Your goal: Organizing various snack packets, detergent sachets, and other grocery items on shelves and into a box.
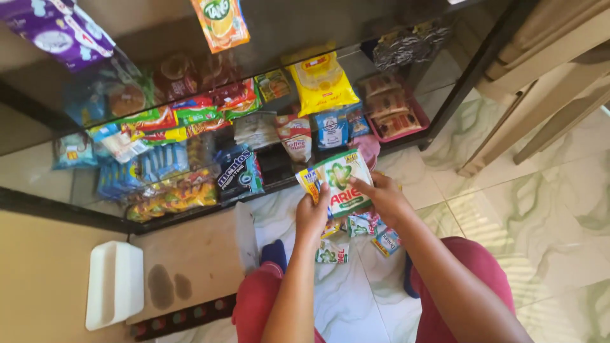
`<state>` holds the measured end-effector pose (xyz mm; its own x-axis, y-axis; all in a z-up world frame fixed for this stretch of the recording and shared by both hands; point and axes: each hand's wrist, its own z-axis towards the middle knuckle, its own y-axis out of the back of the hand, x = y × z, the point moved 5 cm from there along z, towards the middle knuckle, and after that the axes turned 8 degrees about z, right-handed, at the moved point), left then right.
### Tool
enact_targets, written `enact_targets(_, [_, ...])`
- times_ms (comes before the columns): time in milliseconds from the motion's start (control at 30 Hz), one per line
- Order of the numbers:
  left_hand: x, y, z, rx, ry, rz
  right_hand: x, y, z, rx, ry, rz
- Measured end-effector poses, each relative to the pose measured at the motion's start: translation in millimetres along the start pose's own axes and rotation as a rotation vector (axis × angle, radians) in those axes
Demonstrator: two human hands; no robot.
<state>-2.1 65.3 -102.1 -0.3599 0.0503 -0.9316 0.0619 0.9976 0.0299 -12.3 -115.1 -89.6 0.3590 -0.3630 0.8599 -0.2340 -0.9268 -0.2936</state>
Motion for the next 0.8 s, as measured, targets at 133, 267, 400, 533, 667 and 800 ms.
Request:
enact_targets(133, [24,2,7,-0.021,0.040,0.004,-12,9,6,0.046,0.025,0.026])
enact_targets(267, [33,6,25,-0.038,-0.279,-0.073,-9,13,5,0.125,0.090,0.039])
enact_targets(400, [6,-1,0,0.042,-0.116,-0.195,-1,12,-9,0.188,0.095,-0.057])
enact_targets(533, [18,-7,25,0.028,-0.065,-0.211,14,26,-18,0.116,0.125,-0.006])
enact_targets(667, [-87,-25,26,0.133,-0.406,-0.185,76,58,-11,-0.060,0.304,0.009])
enact_targets(800, [-266,-66,-56,0.337,-0.747,-0.088,227,62,-51,0.066,0.816,0.012])
